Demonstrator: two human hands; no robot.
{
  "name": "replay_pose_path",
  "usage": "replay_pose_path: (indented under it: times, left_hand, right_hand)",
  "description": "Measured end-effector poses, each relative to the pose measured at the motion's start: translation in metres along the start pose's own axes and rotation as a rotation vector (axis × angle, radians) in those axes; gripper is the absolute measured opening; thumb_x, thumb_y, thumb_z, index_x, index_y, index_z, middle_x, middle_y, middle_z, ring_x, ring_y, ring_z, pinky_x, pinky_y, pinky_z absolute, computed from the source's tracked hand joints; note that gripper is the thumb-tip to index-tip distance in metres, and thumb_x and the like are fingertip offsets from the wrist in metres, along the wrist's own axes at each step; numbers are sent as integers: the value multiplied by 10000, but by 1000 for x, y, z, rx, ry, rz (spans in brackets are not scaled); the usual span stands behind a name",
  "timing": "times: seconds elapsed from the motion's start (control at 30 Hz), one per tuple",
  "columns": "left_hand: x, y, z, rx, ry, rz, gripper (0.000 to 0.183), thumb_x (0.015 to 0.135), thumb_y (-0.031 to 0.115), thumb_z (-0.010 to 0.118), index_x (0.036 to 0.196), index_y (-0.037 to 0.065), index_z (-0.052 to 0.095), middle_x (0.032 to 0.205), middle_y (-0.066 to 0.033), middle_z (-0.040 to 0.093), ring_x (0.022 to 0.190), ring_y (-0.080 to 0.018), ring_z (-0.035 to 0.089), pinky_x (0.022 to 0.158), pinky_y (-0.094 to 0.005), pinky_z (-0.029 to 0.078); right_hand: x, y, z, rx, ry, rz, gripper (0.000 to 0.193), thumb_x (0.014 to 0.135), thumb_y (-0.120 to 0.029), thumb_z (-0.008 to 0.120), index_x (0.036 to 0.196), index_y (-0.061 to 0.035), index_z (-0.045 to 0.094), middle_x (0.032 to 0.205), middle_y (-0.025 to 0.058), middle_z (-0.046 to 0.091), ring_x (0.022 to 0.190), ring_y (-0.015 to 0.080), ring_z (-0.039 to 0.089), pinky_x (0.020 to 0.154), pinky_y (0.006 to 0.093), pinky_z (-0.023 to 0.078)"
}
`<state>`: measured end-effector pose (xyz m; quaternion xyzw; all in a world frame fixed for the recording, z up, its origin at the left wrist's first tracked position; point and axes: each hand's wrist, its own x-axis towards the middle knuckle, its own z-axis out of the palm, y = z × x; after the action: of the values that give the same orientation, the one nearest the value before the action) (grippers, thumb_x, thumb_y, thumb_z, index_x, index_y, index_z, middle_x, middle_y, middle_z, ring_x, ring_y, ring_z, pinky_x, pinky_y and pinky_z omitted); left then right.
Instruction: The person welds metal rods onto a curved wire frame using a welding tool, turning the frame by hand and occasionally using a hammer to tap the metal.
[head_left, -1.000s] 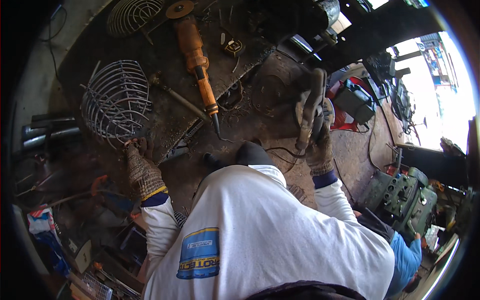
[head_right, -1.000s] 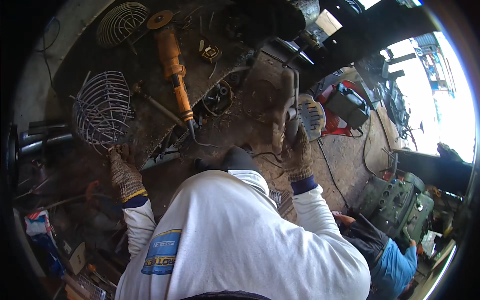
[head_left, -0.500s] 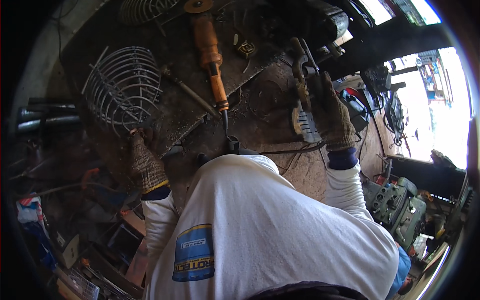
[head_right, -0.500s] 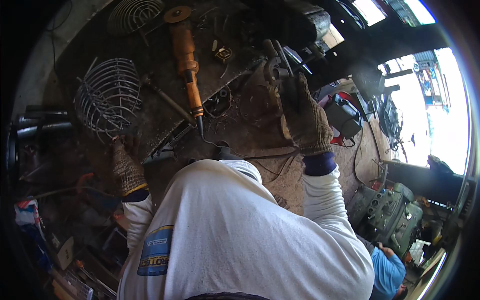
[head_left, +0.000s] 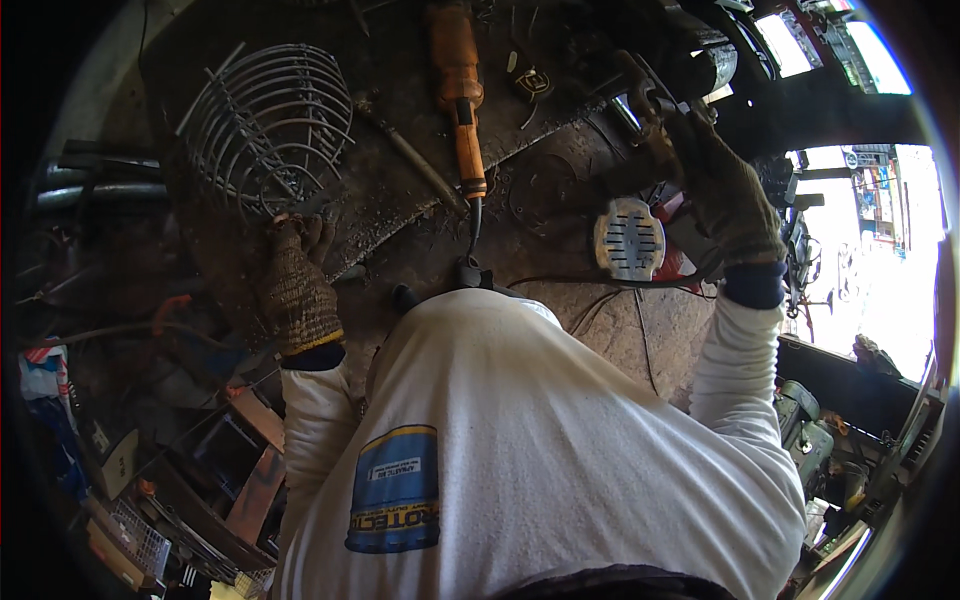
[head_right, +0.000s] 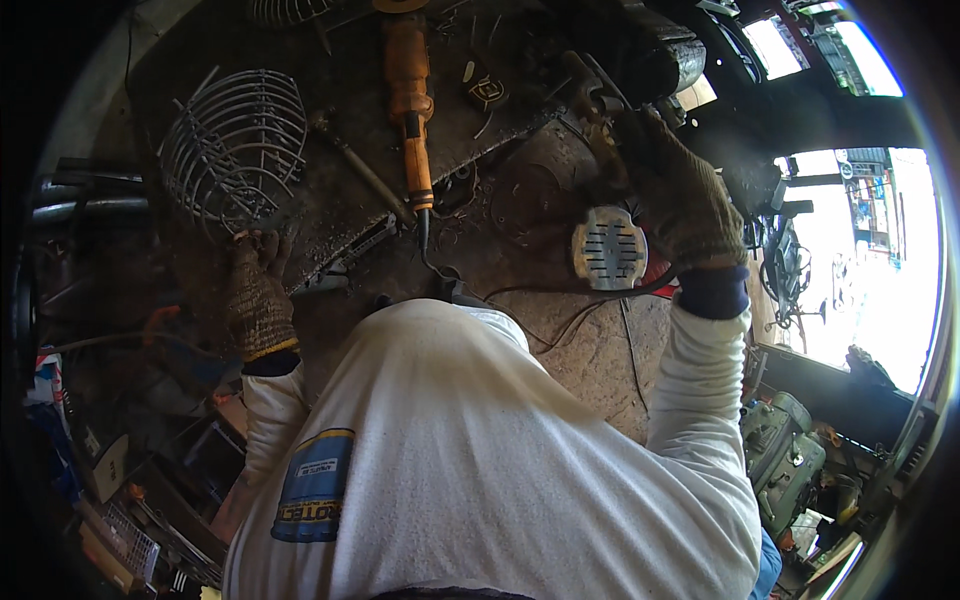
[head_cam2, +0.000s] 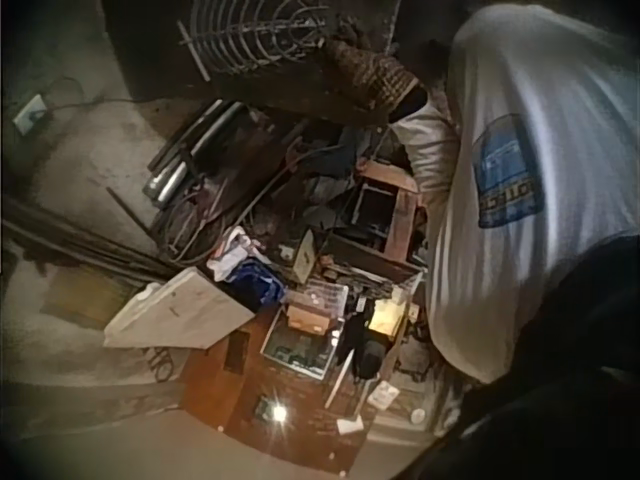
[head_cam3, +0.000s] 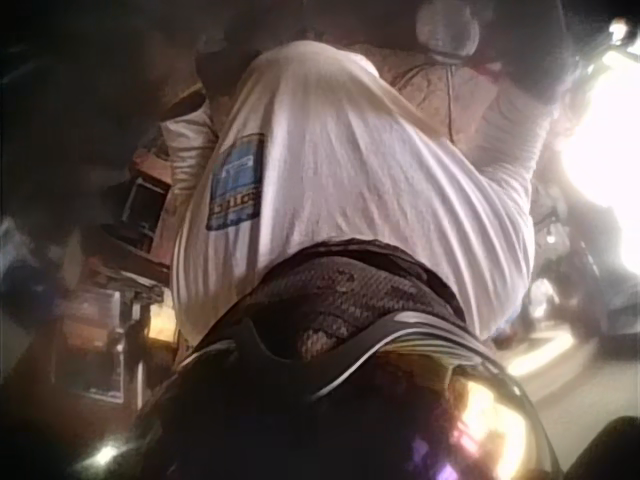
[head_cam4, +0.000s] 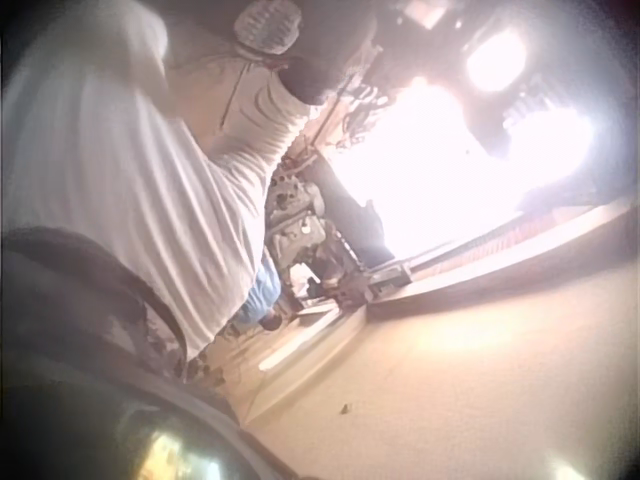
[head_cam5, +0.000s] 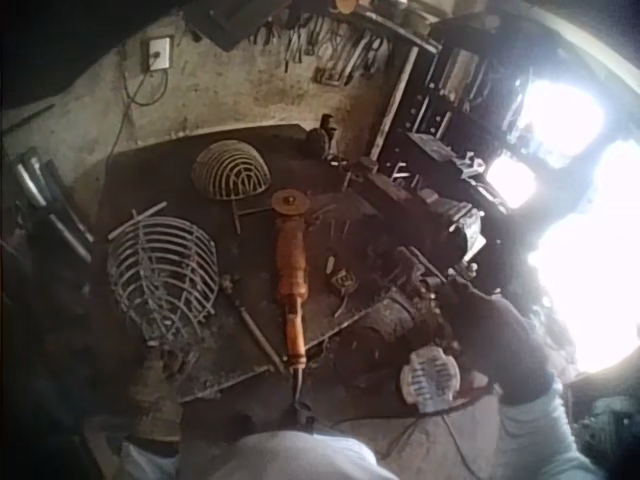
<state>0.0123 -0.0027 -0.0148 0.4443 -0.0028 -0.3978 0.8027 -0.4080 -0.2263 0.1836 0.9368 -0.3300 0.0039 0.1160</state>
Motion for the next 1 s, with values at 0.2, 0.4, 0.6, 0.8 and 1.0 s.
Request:
replay_pose_path:
  times: [0.2,0.4,0.6,0.8,1.0]
  left_hand:
    - [-15,8,20,78,3,66,173,936,144,673,1055,30,621,968,-71,643,927,-218,646,957,-474,546]
    - [-16,9,31,53,-48,46,163,933,146,682,1043,41,622,953,-60,635,897,-208,650,917,-450,568]
    - [-10,13,29,7,-76,46,160,932,143,681,1042,42,623,948,-60,636,893,-208,652,903,-447,574]
    - [-8,14,23,-53,-117,10,158,932,140,681,1042,43,623,943,-60,637,888,-208,655,889,-444,581]
    - [-11,19,15,-114,-169,-63,155,931,137,681,1041,44,624,938,-60,639,884,-209,658,877,-440,587]
  right_hand:
    - [7,28,5,1012,-167,448,618,893,25,551,1483,-43,380,1553,89,371,1403,173,393,1183,306,321]
    - [23,2,-31,-87,-327,15,796,757,121,553,1506,-39,332,1548,120,369,1419,230,373,1195,296,299]
    - [35,-7,-21,94,-289,149,771,758,140,552,1482,-50,368,1512,107,414,1330,239,487,1110,323,427]
    - [36,3,-12,637,-304,511,714,825,126,519,1488,-93,374,1480,112,454,1306,239,507,1108,306,413]
    - [31,-1,-28,-58,-171,-104,606,926,67,503,1491,-117,380,1426,109,518,1221,210,578,999,289,485]
